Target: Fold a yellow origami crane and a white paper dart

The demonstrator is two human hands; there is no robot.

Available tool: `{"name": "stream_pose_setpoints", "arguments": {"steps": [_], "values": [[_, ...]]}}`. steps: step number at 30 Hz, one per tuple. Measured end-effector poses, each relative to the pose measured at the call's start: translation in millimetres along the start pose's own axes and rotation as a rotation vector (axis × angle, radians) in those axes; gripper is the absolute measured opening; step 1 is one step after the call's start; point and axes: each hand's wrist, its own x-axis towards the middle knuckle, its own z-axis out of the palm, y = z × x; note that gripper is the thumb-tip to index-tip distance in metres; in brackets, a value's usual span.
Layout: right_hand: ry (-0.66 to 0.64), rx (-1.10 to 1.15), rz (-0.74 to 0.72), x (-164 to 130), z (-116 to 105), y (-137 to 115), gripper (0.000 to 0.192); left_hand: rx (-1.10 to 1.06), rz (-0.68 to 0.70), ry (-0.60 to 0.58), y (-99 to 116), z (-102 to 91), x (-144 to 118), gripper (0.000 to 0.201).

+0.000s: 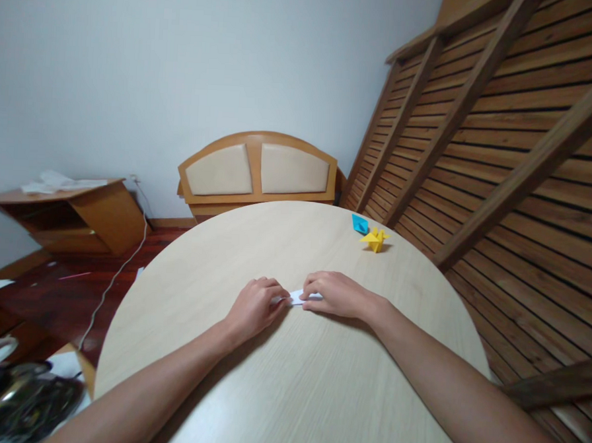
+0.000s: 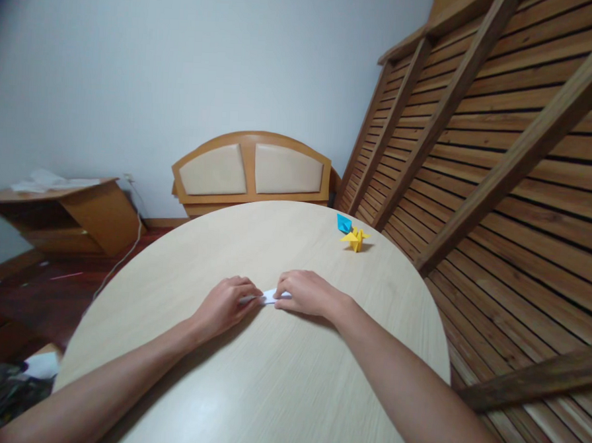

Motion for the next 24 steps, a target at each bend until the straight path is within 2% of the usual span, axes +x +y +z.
{"name": "stream_pose_setpoints", "arguments": {"steps": [7, 16, 24], "values": [[-0.035, 0.008, 0.063, 0, -5, -1, 0.024, 0.098, -0.026, -0.050, -2, 5.6, 1, 0.019], [-0.056, -0.015, 0.172, 1, -10, -1, 0.031, 0.127, -0.125, -0.101, -4, -3.6, 3, 0.025], [-0.013, -0.061, 0.238, 3, -9, 5, 0.025, 0.068, -0.069, -0.066, -23, -0.1, 2, 0.024]]}}
